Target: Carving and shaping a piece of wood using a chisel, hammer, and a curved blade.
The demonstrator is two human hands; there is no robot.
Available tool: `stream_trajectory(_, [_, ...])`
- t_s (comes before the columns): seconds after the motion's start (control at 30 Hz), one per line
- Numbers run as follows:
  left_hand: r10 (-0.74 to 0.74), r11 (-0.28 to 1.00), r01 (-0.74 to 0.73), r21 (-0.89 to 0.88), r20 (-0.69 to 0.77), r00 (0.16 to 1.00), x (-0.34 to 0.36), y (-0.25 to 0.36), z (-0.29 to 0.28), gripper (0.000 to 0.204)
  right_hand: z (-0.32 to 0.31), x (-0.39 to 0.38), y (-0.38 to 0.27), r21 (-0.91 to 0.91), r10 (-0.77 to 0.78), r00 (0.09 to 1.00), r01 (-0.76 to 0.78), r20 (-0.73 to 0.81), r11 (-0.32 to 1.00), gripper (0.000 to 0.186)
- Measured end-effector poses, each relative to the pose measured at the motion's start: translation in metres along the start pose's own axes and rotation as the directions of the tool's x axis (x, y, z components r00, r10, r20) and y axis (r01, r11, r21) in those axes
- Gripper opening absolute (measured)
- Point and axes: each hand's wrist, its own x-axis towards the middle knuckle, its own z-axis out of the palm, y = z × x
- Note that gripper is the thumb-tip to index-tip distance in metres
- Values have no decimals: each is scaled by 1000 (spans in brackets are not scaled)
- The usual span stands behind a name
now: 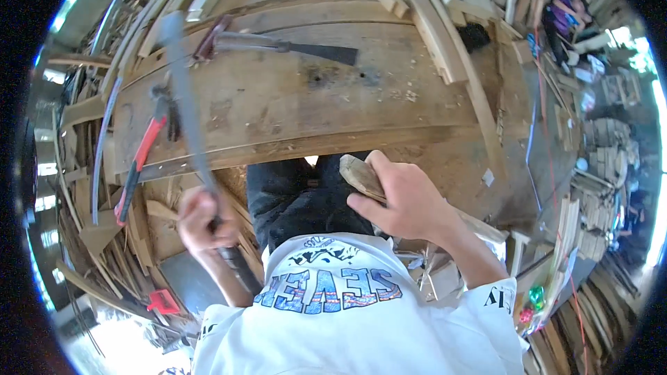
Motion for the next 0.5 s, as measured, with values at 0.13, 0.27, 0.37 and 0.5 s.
stream_trajectory(0.13, [-444, 889, 369, 271, 308, 842, 20, -8, 45, 34, 18, 23, -5, 92, -121, 991, 125, -54, 988, 40])
stream_trajectory(0.27, [-449, 890, 319, 324, 510, 734, 28, -18, 61, 33, 20, 28, -16, -106, -189, 982, 190, 24, 976, 49])
stream_trajectory(0.37, [-466, 884, 351, 310, 515, 719, 29, -21, 59, 34, 6, 26, -22, -149, -370, 928, 372, 42, 916, 38])
stream_trajectory(0.5, [-480, 877, 396, 273, 545, 687, 28, -21, 59, 35, -1, 26, -16, 124, -511, 858, 501, 60, 856, 42])
